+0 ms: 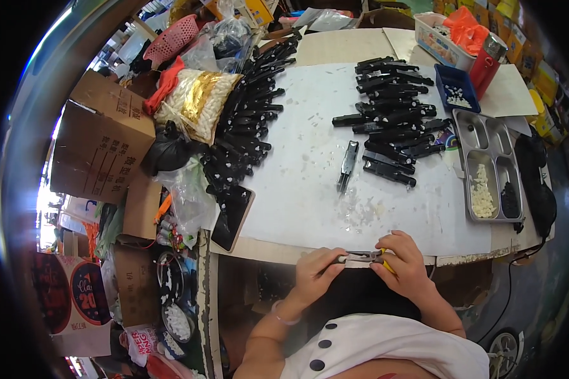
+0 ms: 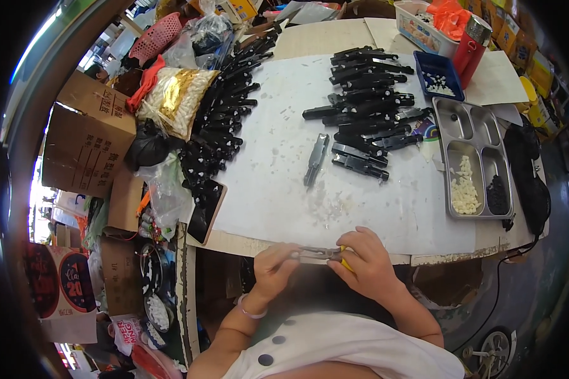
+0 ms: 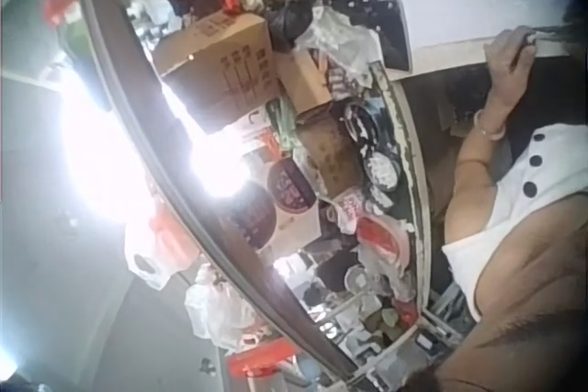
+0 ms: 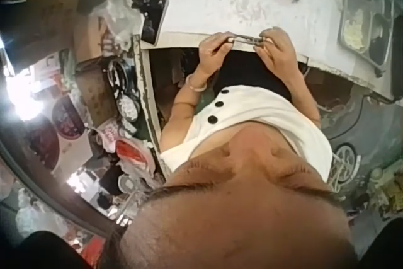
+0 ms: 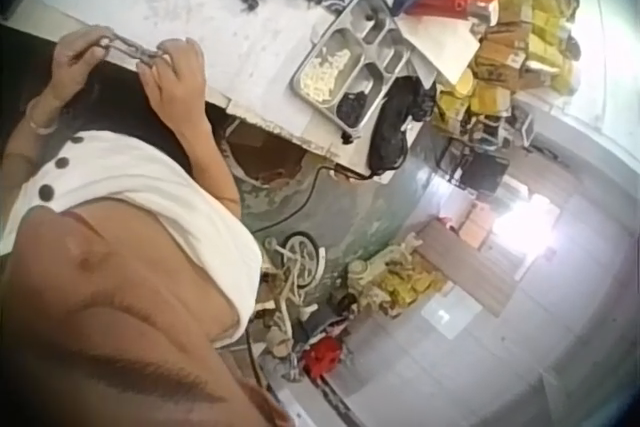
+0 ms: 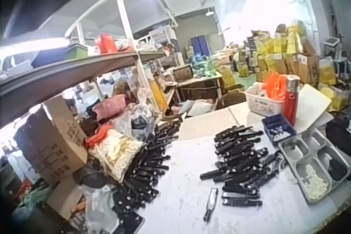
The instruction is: Assembling small black plastic components using hand tools at a workbench.
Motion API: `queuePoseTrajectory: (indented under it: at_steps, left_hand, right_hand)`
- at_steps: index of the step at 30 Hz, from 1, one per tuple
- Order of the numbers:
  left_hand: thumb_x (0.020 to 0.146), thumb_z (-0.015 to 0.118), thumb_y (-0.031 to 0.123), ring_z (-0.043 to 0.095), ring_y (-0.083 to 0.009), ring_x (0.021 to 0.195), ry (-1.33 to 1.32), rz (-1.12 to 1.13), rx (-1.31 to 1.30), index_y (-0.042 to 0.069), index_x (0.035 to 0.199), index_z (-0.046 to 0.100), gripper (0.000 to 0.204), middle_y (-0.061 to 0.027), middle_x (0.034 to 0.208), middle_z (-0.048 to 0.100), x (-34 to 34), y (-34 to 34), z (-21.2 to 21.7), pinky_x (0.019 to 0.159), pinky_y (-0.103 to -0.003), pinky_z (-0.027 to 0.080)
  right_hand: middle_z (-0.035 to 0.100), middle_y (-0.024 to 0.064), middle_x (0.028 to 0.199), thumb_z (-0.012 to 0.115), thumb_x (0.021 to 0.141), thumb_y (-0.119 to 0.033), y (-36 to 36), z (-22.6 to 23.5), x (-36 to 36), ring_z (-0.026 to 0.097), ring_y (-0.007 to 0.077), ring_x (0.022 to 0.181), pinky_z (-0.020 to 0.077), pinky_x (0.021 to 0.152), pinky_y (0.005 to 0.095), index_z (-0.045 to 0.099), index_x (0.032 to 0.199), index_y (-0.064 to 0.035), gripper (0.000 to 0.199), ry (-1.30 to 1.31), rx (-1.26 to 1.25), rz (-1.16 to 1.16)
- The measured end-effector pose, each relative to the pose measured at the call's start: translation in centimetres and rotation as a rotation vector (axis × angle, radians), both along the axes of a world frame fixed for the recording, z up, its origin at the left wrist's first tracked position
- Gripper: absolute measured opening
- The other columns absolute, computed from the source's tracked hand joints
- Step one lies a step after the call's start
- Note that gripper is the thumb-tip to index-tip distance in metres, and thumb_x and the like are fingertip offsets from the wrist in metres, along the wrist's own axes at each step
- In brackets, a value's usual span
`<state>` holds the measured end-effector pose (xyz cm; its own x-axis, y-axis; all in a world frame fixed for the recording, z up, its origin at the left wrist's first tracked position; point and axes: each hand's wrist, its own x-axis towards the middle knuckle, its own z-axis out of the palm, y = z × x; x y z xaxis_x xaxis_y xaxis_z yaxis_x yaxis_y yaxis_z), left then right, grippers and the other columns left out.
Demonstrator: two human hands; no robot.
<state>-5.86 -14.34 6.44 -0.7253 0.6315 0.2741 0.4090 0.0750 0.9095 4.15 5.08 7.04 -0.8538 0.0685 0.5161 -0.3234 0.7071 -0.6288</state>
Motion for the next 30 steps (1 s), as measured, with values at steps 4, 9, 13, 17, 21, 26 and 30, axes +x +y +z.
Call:
queuePoseTrajectory:
  at_steps: [4, 9, 13, 17, 21, 26, 30]
  left_hand:
    - [0.086, 0.064, 0.013, 0.058, -0.0237, 0.064, 0.224, -0.016, -0.055, 0.001, 0.099, 0.066, 0.017, -0.0116, 0.075, 0.061, -0.4, 1.0, 1.2, 0.059, -0.029, 0.044]
    - [0.083, 0.062, 0.008, 0.052, -0.0215, 0.056, 0.258, 0.013, -0.052, -0.001, 0.101, 0.064, 0.02, -0.0107, 0.068, 0.056, 0.0, 1.6, 1.3, 0.054, -0.03, 0.041]
    - [0.094, 0.055, 0.014, 0.048, -0.013, 0.056, -0.798, -0.171, 0.064, -0.004, 0.107, 0.061, 0.023, -0.0057, 0.067, 0.054, 1.8, -0.3, 1.1, 0.054, -0.026, 0.04]
    - [0.095, 0.054, 0.025, 0.048, -0.0107, 0.056, -1.005, -0.326, -0.008, -0.007, 0.106, 0.062, 0.034, -0.0056, 0.072, 0.057, 1.5, -1.6, 2.3, 0.051, -0.023, 0.037]
    - [0.094, 0.056, 0.024, 0.047, -0.0099, 0.055, -0.951, -0.394, -0.196, -0.007, 0.101, 0.064, 0.033, -0.0056, 0.069, 0.057, -0.4, -3.4, 1.2, 0.052, -0.023, 0.037]
    - [0.095, 0.055, 0.023, 0.063, -0.0161, 0.087, -0.616, -0.466, -0.621, -0.002, 0.112, 0.063, 0.032, -0.0099, 0.096, 0.068, -3.5, -9.5, -3.9, 0.08, -0.029, 0.049]
    - [0.095, 0.053, 0.02, 0.06, -0.0214, 0.106, -0.348, -0.744, -0.629, 0.002, 0.12, 0.059, 0.032, -0.0133, 0.114, 0.064, -5.8, -6.3, 0.4, 0.092, -0.032, 0.045]
  right_hand:
    - [0.057, 0.0103, 0.092, 0.075, 0.07, -0.012, -0.3, 0.3, 0.3, 0.056, 0.0281, 0.083, 0.0461, 0.074, 0.0402, 0.058, 0.074, -0.0011, 0.02, 0.019, 0.062, -0.054]
    - [0.057, 0.0098, 0.09, 0.076, 0.069, -0.013, -0.3, -0.6, 0.4, 0.056, 0.0266, 0.077, 0.045, 0.067, 0.036, 0.056, 0.071, -0.0021, 0.023, 0.039, 0.126, -0.062]
    - [0.058, 0.009, 0.087, 0.076, 0.069, -0.014, 0.6, -1.5, 0.7, 0.056, 0.0261, 0.072, 0.0455, 0.064, 0.0349, 0.054, 0.069, -0.0032, 0.025, 0.057, 0.081, 0.075]
    - [0.06, 0.0123, 0.086, 0.076, 0.071, -0.017, 0.6, -2.1, 0.9, 0.059, 0.028, 0.074, 0.0474, 0.065, 0.0346, 0.053, 0.067, -0.0018, 0.027, 0.068, 0.038, 0.232]
    - [0.061, 0.0119, 0.088, 0.075, 0.073, -0.018, 0.0, -2.0, 0.5, 0.059, 0.0286, 0.077, 0.0481, 0.067, 0.0348, 0.054, 0.068, -0.002, 0.027, 0.01, 0.052, 0.202]
    - [0.063, 0.0109, 0.094, 0.074, 0.075, -0.013, 1.6, -1.4, 0.9, 0.06, 0.0293, 0.081, 0.049, 0.072, 0.0345, 0.061, 0.075, 0.0, 0.018, 0.006, -0.088, 0.027]
    - [0.063, 0.0134, 0.088, 0.071, 0.075, -0.009, 1.9, -2.2, 2.3, 0.06, 0.0301, 0.08, 0.0488, 0.07, 0.0349, 0.062, 0.079, 0.003, 0.015, -0.097, -0.298, -0.209]
